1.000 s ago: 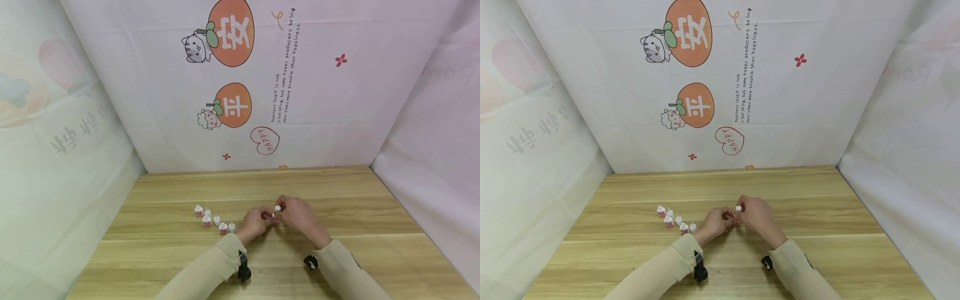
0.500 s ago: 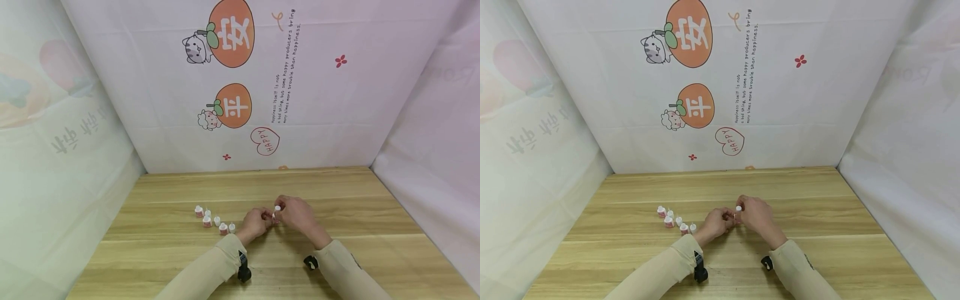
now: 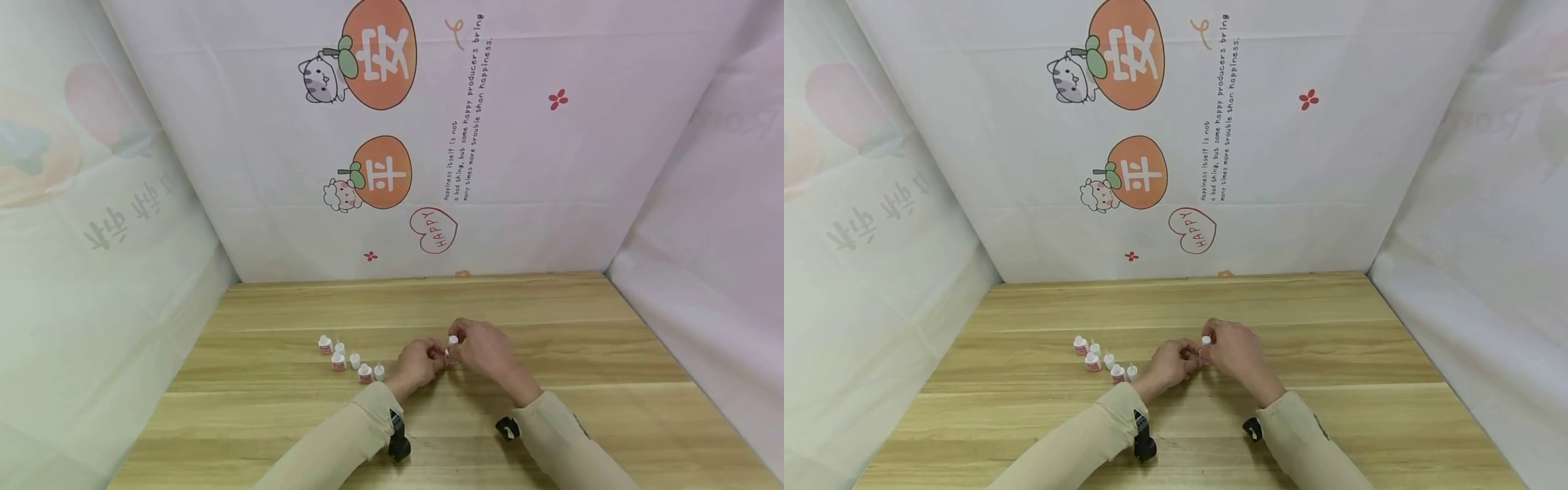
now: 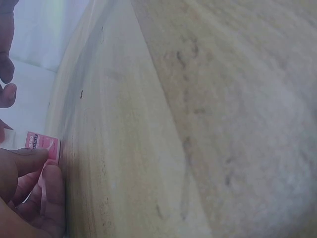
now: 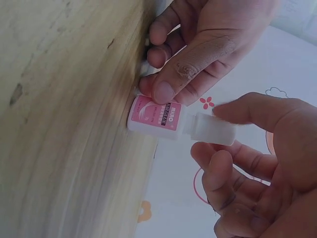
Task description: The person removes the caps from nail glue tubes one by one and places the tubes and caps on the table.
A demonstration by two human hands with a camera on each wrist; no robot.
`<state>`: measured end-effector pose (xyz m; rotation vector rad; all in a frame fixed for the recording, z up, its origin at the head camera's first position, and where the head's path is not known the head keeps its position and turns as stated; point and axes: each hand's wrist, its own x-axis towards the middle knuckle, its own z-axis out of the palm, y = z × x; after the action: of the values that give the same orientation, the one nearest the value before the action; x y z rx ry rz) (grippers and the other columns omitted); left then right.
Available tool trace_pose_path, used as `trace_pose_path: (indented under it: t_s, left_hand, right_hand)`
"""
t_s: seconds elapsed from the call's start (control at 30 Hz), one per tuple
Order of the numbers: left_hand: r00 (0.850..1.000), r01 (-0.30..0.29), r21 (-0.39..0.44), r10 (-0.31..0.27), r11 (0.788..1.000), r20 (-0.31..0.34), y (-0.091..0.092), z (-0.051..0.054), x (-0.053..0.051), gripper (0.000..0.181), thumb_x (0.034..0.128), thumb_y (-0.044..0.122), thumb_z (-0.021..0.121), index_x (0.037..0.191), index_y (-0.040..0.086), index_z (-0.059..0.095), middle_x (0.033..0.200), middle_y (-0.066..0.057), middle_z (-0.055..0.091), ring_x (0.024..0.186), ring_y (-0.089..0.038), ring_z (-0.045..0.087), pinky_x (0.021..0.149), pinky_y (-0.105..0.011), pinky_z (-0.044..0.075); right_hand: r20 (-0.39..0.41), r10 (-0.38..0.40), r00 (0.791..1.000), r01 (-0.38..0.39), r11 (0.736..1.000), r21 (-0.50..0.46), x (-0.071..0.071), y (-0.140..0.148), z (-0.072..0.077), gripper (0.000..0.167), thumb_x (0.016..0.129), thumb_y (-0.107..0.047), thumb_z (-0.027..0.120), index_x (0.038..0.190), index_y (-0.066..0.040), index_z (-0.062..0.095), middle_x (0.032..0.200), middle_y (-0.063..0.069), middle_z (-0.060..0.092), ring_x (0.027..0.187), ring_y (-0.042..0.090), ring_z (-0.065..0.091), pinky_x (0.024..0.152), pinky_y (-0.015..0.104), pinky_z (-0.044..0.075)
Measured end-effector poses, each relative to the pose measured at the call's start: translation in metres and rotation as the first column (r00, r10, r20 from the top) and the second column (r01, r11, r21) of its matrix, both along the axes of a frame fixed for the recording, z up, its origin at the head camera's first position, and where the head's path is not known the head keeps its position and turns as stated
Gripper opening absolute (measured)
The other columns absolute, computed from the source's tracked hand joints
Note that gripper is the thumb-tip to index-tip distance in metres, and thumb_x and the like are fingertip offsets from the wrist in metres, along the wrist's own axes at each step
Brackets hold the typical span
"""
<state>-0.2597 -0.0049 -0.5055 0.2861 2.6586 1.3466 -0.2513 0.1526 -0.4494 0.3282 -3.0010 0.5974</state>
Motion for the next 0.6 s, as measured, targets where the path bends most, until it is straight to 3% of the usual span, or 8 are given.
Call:
trace_pose_path:
  t_s: [0.6]
  left_hand:
    - [1.0, 0.01, 0.022, -0.01, 1.0, 0.004, 0.0, 0.0028, 0.0016, 0.007, 0.0916, 0.015, 0.072, 0.098, 0.012, 0.072, 0.077, 0.005, 0.067, 0.058, -0.004, 0.052, 0.051, -0.018, 0.042]
  right_hand:
    - [-0.03, 0.015, 0.999, -0.015, 1.0, 0.009, 0.0013, 0.0017, 0.0038, 0.016, 0.085, -0.025, 0.075, 0.098, -0.018, 0.07, 0.091, -0.002, 0.072, 0.072, 0.013, 0.061, 0.059, 0.03, 0.047]
